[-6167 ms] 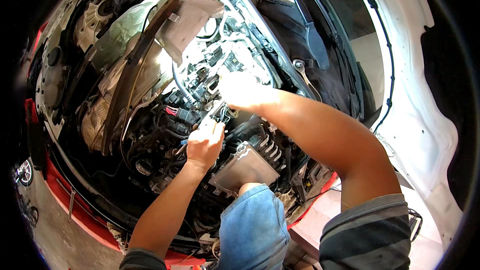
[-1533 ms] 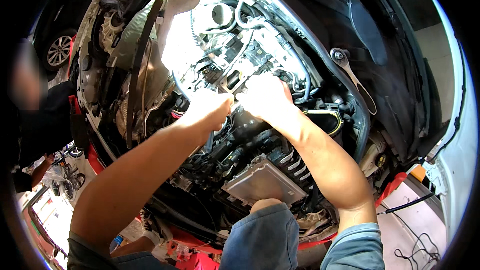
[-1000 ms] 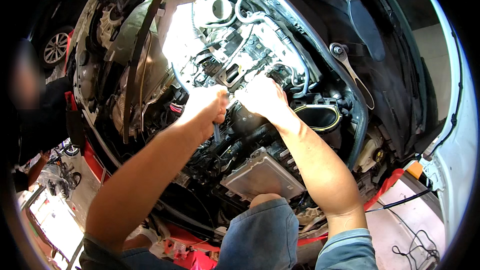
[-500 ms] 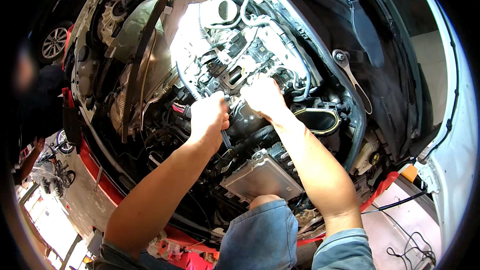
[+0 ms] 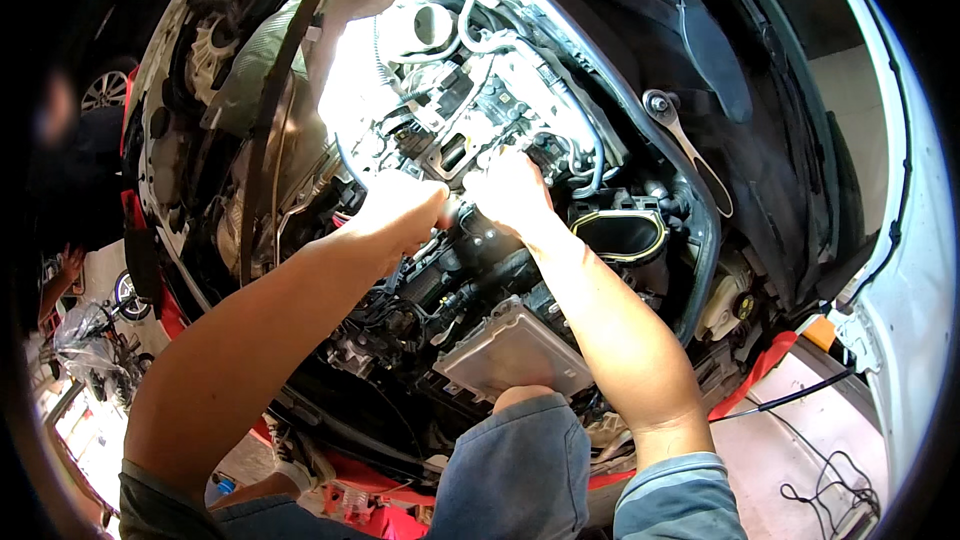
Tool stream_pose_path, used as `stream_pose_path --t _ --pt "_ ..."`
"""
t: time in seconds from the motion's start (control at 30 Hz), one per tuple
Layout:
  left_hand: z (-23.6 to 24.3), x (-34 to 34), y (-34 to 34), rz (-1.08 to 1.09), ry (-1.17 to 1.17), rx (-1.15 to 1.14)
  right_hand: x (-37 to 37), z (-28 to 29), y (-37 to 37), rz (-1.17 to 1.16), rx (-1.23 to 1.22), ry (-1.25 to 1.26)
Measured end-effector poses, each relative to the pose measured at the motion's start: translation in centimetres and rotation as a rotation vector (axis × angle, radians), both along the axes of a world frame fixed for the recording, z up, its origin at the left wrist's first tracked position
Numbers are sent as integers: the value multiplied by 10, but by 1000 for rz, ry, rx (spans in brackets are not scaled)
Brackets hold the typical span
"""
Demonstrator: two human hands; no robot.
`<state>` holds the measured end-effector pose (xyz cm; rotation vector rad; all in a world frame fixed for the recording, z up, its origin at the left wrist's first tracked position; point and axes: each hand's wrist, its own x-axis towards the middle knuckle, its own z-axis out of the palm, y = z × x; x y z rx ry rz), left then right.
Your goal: The person works on a car engine, using a screwdriver and a wrench to detach components and wires from the central engine block.
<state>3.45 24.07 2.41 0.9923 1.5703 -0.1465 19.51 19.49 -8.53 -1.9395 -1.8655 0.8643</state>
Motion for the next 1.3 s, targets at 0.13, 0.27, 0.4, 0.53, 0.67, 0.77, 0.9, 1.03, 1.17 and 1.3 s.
stream_pose_path --t 0.13,0.27,0.4,0.53,0.67,0.77,0.9,1.03,1.17,1.3 --pt "-20 1 0 -213 -1 170 7 8 -2 55 24 -5" --pt "-8 2 3 -349 16 198 -3 30 -1 -167 -143 70" --pt "-20 -6 -7 -105 4 87 -1 14 -2 -126 -147 60" --pt "-15 -2 -13 329 -170 -123 -5 21 -3 -306 -212 190" --pt "-11 2 -30 693 -372 -157 1 14 -7 -367 -150 334" --pt "-8 6 -34 770 -400 -122 -2 19 -7 -412 -106 279" --pt "-25 0 -51 587 -398 67 -10 31 -5 -489 51 387" --pt "1 -2 -44 286 -243 194 -1 36 -9 -443 -124 378" --pt "20 -37 -46 214 -330 258 9 35 -13 -294 -43 425" --pt "41 -46 -70 102 -304 414 21 44 -14 -304 -181 374"
